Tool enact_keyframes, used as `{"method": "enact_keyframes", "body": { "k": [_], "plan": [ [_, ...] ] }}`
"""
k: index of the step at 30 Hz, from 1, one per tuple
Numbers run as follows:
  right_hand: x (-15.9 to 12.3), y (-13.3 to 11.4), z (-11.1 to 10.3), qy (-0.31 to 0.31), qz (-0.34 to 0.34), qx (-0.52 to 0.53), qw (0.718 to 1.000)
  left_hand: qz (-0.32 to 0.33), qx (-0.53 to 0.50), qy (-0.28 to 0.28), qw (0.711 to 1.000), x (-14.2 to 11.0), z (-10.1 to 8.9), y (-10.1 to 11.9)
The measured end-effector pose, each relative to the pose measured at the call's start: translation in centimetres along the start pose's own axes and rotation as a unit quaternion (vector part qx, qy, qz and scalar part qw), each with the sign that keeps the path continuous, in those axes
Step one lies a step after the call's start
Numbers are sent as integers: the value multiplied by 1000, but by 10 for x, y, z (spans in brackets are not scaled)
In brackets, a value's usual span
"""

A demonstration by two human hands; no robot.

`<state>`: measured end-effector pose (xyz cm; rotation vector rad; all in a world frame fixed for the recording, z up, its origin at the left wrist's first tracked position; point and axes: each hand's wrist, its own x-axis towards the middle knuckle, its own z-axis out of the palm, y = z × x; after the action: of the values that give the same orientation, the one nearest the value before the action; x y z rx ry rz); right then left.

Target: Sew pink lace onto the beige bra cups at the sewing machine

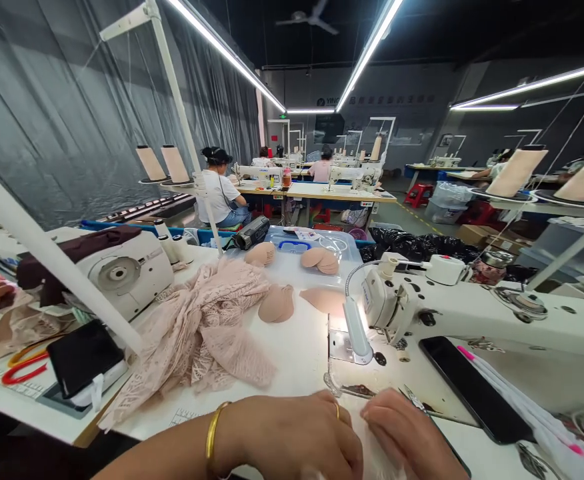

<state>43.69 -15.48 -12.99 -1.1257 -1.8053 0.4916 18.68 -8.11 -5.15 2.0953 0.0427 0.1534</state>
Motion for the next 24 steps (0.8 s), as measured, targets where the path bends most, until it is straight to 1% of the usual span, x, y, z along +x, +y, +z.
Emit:
{"method": "enact_keyframes", "body": {
  "k": [1, 2, 3, 4, 5, 6, 9, 11, 13, 15, 18, 19, 22, 23, 24],
  "plan": [
    [12, 6, -6, -42, -41, -52, 997, 21, 107, -14, 994, 4, -5, -7],
    [24, 13, -10, -111, -97, -137, 980, 32, 191, -11, 981, 10, -10, -16],
    [34, 19, -12, -131, -121, -176, 968, 34, 247, -1, 969, 16, -15, -25],
    [42, 25, -13, -145, -138, -206, 958, 32, 274, 9, 961, 22, -20, -33],
    [48, 31, -14, -149, -147, -226, 952, 32, 283, 7, 959, 27, -24, -41],
    [52, 37, -16, -137, -142, -229, 953, 32, 280, 2, 959, 31, -29, -48],
    [51, 53, -25, -108, -118, -251, 955, 25, 263, 1, 965, 38, -37, -60],
    [46, 58, -33, -87, -98, -264, 956, 8, 261, 19, 965, 38, -36, -61],
    [42, 57, -38, -78, -90, -268, 956, -7, 265, 41, 963, 37, -31, -60],
    [40, 51, -38, -104, -92, -258, 956, -14, 267, 64, 961, 37, -25, -59],
    [43, 42, -34, -176, -94, -246, 949, -21, 273, 91, 957, 39, -17, -59],
    [43, 41, -33, -188, -94, -250, 945, -24, 277, 96, 956, 40, -15, -60],
    [43, 45, -31, -183, -88, -278, 939, -37, 284, 103, 952, 44, -10, -63],
    [42, 48, -31, -176, -84, -280, 940, -39, 284, 106, 952, 45, -9, -63],
    [41, 52, -31, -152, -74, -275, 946, -41, 283, 110, 952, 46, -8, -62]
  ]
}}
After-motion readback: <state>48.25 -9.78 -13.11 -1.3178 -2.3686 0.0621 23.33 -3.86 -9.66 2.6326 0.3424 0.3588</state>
